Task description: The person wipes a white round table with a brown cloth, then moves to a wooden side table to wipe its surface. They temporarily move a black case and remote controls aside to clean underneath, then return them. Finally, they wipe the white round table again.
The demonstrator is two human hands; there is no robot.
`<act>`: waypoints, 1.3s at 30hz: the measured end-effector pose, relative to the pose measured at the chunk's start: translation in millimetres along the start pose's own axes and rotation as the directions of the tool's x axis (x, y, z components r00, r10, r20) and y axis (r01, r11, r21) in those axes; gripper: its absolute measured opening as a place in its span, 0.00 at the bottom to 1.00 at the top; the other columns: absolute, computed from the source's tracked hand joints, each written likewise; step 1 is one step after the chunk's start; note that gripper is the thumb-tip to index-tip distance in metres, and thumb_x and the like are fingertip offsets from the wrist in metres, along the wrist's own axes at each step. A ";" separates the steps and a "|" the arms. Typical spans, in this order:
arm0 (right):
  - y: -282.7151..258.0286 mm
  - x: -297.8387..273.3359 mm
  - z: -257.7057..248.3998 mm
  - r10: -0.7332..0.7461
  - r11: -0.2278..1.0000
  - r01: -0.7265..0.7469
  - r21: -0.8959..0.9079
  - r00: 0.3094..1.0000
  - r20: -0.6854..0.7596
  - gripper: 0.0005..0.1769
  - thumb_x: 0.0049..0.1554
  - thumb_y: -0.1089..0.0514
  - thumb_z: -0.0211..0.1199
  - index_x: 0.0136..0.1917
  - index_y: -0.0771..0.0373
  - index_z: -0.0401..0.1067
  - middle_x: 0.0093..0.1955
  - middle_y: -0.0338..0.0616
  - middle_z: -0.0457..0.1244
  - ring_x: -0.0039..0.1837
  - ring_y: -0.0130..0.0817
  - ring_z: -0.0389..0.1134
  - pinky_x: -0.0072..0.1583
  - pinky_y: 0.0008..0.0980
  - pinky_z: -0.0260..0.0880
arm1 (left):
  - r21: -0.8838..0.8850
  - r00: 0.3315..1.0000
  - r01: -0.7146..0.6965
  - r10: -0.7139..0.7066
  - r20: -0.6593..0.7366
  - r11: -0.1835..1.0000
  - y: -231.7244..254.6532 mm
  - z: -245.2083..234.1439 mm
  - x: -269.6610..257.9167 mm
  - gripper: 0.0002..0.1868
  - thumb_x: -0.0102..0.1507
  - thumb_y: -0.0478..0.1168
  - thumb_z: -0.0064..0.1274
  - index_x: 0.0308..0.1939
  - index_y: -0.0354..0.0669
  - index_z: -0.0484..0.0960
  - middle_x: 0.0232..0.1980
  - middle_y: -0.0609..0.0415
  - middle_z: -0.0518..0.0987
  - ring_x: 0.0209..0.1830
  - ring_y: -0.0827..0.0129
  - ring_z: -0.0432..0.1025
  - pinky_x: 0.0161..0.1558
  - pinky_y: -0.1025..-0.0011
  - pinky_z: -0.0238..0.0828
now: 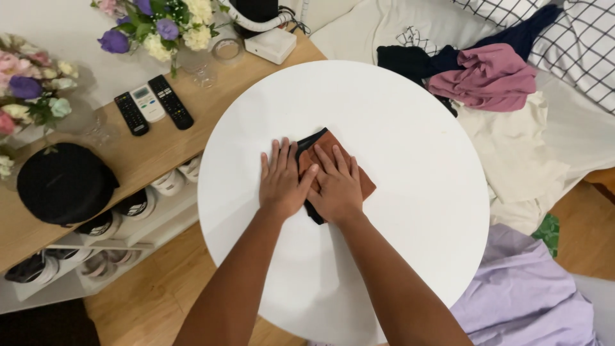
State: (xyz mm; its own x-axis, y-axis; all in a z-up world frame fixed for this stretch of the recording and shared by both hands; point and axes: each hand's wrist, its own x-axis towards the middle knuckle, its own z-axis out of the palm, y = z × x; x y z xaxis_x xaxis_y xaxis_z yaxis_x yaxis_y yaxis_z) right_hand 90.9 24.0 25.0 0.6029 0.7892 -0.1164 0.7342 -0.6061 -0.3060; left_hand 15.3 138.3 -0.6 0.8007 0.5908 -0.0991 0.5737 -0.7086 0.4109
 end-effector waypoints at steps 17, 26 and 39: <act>12.8 87.5 6.7 -0.053 0.993 0.047 -0.111 0.998 -0.047 0.37 0.59 0.38 0.47 0.81 0.42 0.52 0.86 0.35 0.38 0.85 0.47 0.30 0.78 0.59 0.24 | 0.011 0.987 0.006 -0.004 -0.161 1.000 -5.7 6.3 29.4 0.40 0.72 0.62 0.18 0.81 0.38 0.44 0.85 0.47 0.43 0.84 0.62 0.38 0.79 0.57 0.27; 5.5 90.8 8.4 0.008 0.993 -0.013 -0.114 0.999 -0.039 0.39 0.60 0.35 0.46 0.82 0.40 0.47 0.86 0.35 0.36 0.85 0.48 0.29 0.79 0.60 0.23 | -0.026 0.982 0.038 -0.042 -0.186 0.999 -5.0 4.6 31.2 0.40 0.72 0.61 0.23 0.80 0.38 0.46 0.84 0.47 0.46 0.84 0.61 0.41 0.79 0.58 0.31; -9.9 -4.7 18.8 0.049 0.990 -0.060 -0.129 0.995 -0.087 0.43 0.60 0.32 0.45 0.83 0.51 0.50 0.85 0.47 0.39 0.83 0.61 0.35 0.74 0.70 0.34 | -0.315 0.855 0.043 -0.198 -0.479 0.948 -7.5 8.8 4.0 0.24 0.67 0.53 0.48 0.53 0.36 0.82 0.62 0.51 0.75 0.64 0.58 0.66 0.68 0.60 0.59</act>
State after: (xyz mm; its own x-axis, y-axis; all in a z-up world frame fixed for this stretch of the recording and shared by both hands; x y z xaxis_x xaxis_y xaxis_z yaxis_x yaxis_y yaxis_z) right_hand 75.0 28.1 10.8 0.6627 0.7473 -0.0485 0.7311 -0.6596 -0.1744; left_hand 15.7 142.6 -12.1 0.4889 0.8301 0.2682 0.5238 -0.5252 0.6706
